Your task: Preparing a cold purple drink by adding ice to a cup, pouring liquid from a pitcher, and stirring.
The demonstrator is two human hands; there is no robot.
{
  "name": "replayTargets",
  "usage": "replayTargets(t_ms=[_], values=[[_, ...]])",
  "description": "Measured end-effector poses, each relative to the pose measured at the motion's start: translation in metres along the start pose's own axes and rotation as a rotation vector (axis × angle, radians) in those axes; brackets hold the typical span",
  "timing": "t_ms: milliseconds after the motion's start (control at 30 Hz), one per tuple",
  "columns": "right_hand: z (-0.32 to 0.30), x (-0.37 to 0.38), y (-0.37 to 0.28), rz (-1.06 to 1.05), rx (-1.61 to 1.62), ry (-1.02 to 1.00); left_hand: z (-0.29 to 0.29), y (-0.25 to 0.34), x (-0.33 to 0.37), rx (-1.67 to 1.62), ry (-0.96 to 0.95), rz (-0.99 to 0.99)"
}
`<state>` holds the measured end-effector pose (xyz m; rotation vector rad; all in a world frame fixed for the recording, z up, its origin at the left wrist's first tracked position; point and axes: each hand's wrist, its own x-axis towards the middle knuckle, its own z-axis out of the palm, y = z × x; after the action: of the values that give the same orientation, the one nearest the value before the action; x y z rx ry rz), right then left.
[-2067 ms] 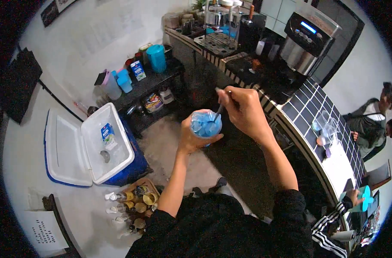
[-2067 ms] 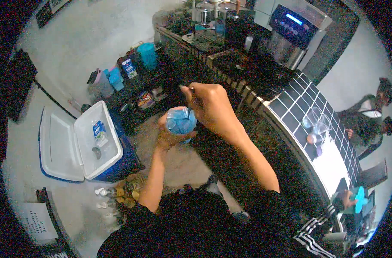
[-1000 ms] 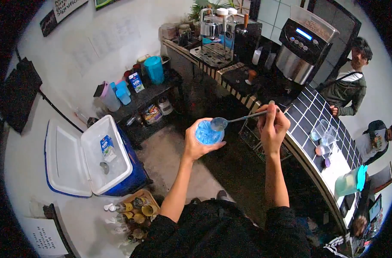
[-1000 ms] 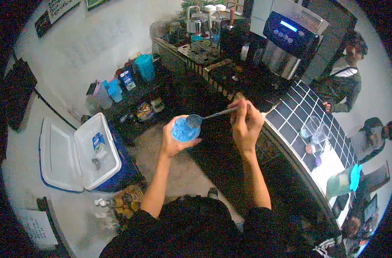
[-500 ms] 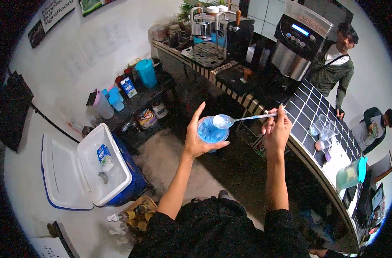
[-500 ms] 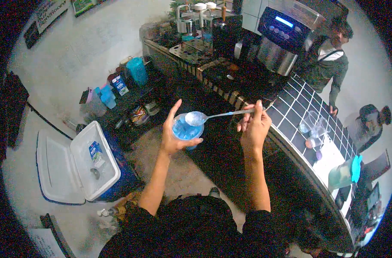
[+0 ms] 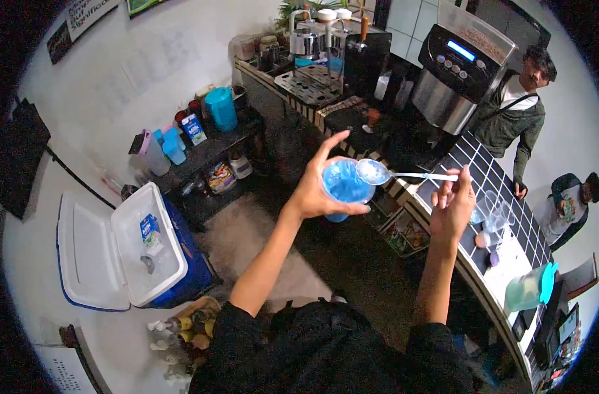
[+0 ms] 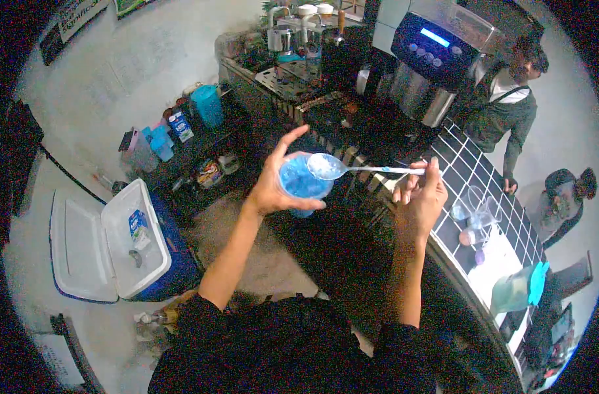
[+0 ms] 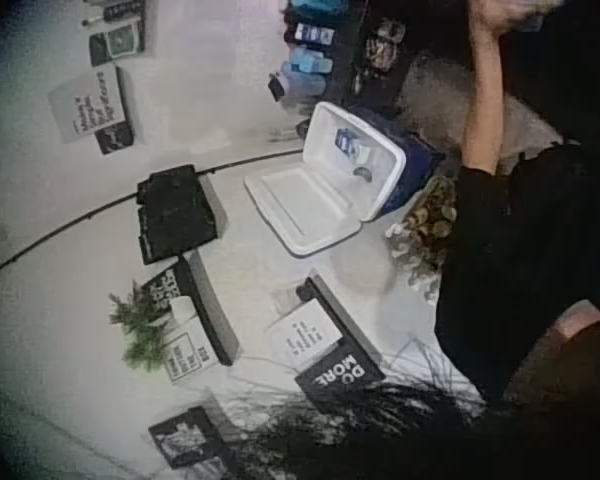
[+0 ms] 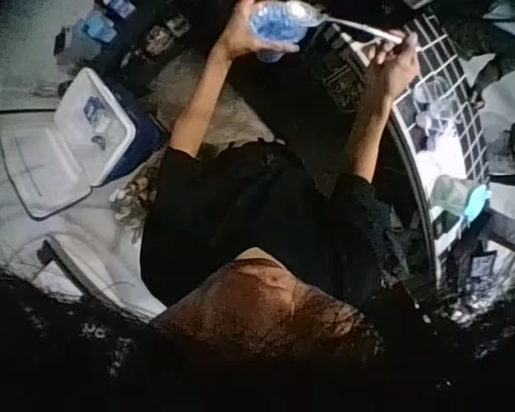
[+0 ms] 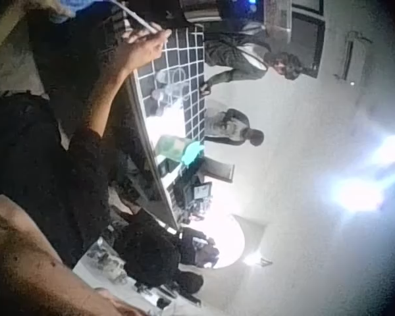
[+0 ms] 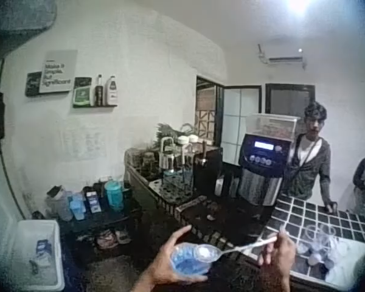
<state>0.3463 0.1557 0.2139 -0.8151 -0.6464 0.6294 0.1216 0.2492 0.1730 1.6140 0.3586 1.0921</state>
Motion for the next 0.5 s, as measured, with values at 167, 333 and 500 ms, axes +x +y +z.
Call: replayTargets(t_ms=[167,333,500], values=[[-0.043,0.018,-0.016,-0.019,-0.016,0.029,0.062,-0.056,0.012,0.177,0.013,0.253],[-0.091,0.032,-0.044,-0.084,-0.075,0.149,0.145,-0.086,0.027,0.107,0.094,0.141],[-0.148,0.051,-0.057,-0.158,-0.163,0.17,0.21,-0.14,0.058,-0.084,0.137,0.14]])
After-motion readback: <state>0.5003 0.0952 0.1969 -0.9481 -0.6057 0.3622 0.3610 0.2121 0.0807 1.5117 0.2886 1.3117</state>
